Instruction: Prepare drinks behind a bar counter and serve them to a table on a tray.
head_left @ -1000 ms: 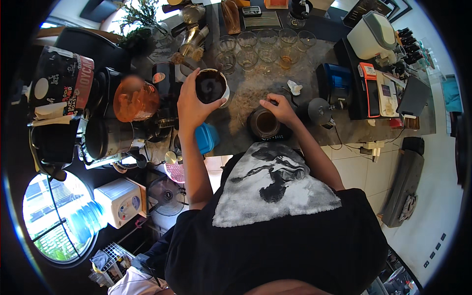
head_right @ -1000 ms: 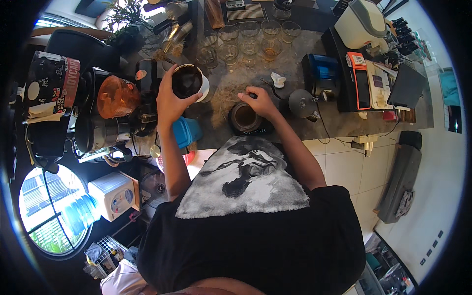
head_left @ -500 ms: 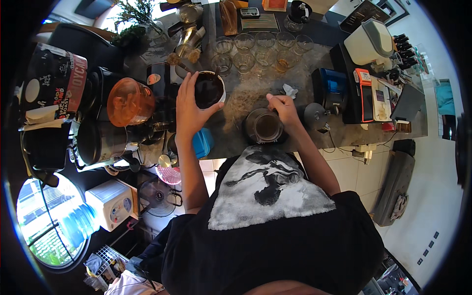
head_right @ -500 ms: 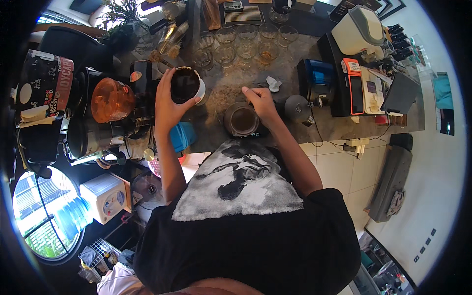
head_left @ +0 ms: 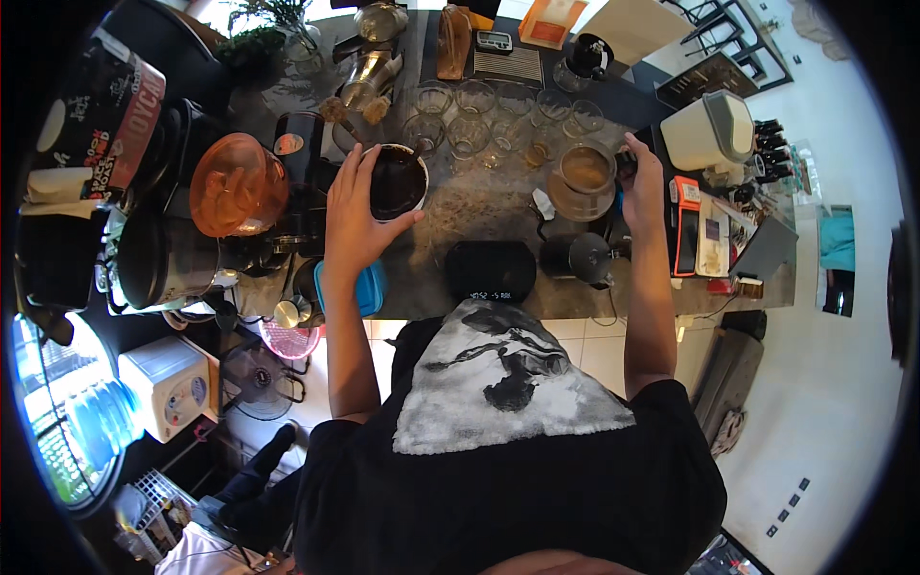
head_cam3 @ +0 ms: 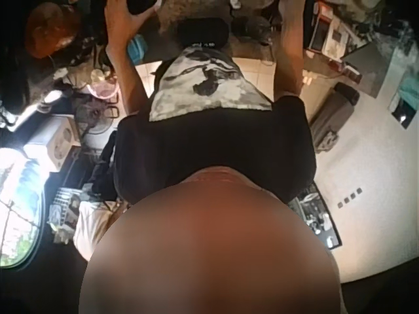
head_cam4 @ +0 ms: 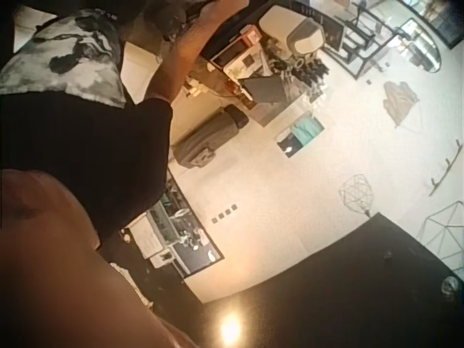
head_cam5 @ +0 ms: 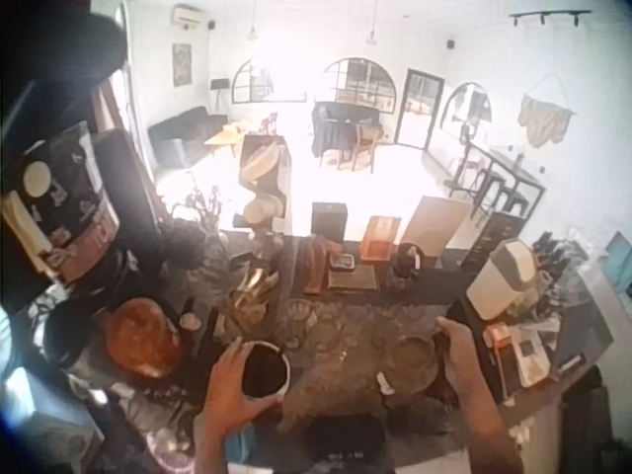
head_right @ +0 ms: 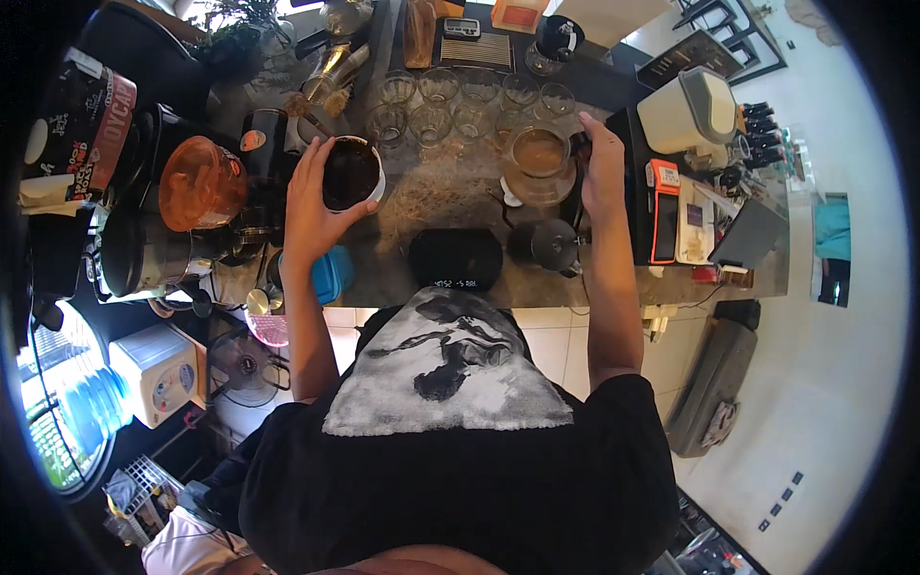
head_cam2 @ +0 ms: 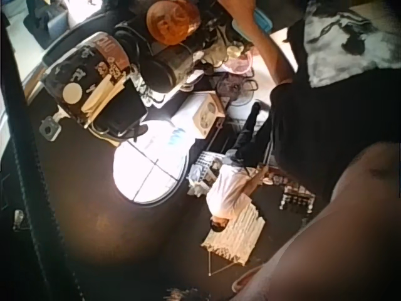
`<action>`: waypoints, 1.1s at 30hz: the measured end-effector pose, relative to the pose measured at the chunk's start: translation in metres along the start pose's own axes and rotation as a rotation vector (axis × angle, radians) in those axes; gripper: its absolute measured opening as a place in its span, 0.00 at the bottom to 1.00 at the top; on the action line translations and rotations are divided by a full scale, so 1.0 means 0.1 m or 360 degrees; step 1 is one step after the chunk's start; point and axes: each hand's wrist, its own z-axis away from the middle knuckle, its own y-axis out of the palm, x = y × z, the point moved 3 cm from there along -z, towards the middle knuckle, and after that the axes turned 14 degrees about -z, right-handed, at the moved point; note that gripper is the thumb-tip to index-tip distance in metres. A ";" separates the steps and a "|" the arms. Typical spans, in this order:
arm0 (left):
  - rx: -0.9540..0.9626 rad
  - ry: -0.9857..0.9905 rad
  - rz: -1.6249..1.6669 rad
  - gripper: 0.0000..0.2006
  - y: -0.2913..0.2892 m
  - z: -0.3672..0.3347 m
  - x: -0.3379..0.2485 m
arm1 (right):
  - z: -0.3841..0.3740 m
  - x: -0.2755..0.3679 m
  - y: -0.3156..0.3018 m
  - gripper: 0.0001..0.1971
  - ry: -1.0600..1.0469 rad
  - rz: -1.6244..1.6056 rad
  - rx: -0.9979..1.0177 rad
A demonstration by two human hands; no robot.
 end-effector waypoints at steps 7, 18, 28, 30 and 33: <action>-0.0049 0.0029 -0.0069 0.50 -0.02 0.03 -0.03 | -0.52 -0.09 -0.22 0.11 -0.0175 0.0455 0.0259; -0.0046 0.0019 0.0009 0.51 -0.03 0.03 -0.05 | -0.82 -0.25 0.12 0.16 -0.0550 0.1152 0.0467; -0.0073 0.0027 0.0050 0.51 -0.02 0.04 -0.05 | -0.73 -0.27 0.49 0.19 -0.0639 0.1608 0.0519; -0.0075 0.0023 0.0053 0.51 -0.02 0.04 -0.05 | -0.70 -0.27 0.54 0.19 -0.0637 0.1648 0.0526; -0.0099 0.0042 0.0073 0.51 -0.02 0.04 -0.06 | -0.71 -0.27 0.57 0.19 -0.0714 0.1731 0.0541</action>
